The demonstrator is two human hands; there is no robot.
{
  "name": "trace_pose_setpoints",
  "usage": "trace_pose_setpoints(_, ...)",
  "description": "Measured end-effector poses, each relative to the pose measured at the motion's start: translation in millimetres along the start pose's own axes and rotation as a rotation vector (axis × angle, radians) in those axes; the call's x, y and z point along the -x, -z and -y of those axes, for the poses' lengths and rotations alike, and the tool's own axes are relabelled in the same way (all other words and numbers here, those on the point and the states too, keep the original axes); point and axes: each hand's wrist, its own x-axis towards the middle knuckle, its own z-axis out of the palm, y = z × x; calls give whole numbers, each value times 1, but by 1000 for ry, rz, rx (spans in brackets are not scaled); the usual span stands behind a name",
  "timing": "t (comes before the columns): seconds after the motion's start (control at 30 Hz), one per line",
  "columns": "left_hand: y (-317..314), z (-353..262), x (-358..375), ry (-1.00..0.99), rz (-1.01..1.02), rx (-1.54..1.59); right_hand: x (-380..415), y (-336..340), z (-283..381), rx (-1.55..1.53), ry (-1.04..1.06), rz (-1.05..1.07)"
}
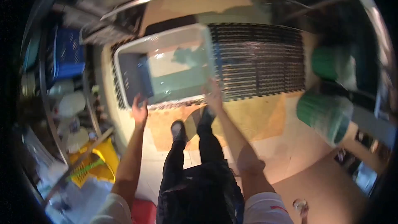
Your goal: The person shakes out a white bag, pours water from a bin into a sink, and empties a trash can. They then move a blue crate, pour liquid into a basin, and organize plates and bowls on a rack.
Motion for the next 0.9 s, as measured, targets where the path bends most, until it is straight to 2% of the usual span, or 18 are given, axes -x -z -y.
trace_pose_setpoints(0.03, -8, -26, 31, 66, 77, -13, 30, 5, 1, 3, -11, -34)
trace_pose_setpoints(0.07, -23, -15, 56, 160, 155, -138, 58, 21, 18, 45, -324, 0)
trace_pose_setpoints(0.1, -31, -28, 85, -14, 220, -71, 81, 52, 42, -66, -371, 62)
trace_pose_setpoints(0.17, -45, -40, 133, 112, 462, -10, 134, 84, 20, -86, -350, -84)
trace_pose_setpoints(0.2, -51, -46, 156, 170, 561, 162, 156, 97, 13, -38, -354, -166)
trace_pose_setpoints(0.27, -74, 16, 190, 401, 651, 569, 189, 144, 18, -377, -577, -375)
trace_pose_setpoints(0.33, -63, -30, 197, 79, 909, 7, 224, 178, -12, -192, -639, -432)
trace_pose_setpoints(0.4, -61, -87, 194, 78, 938, -119, 244, 215, -36, -222, -794, -461)
trace_pose_setpoints(0.47, -74, -66, 182, 239, 891, 467, 268, 226, -95, -423, -858, -493)
trace_pose_setpoints(0.5, -81, -86, 172, 120, 901, 92, 262, 248, -90, -133, -918, -416)
trace_pose_setpoints(0.53, -81, -105, 162, -4, 892, -288, 254, 272, -80, -286, -933, -444)
trace_pose_setpoints(0.6, -99, -98, 144, 40, 923, -150, 230, 309, -86, -428, -938, -494)
trace_pose_setpoints(0.63, -106, -131, 144, 125, 904, -243, 216, 327, -95, -441, -938, -508)
trace_pose_setpoints(0.67, -117, -140, 137, 94, 885, -260, 204, 342, -109, -399, -932, -438)
trace_pose_setpoints(0.7, -129, -148, 137, 215, 850, -136, 189, 358, -122, -357, -925, -367)
trace_pose_setpoints(0.77, -156, -197, 143, 370, 841, 10, 156, 390, -150, -162, -699, -403)
trace_pose_setpoints(0.8, -169, -215, 144, 407, 866, 34, 132, 418, -145, -159, -723, -425)
trace_pose_setpoints(0.9, -205, -246, 143, 350, 976, 123, 66, 500, -145, -193, -708, -469)
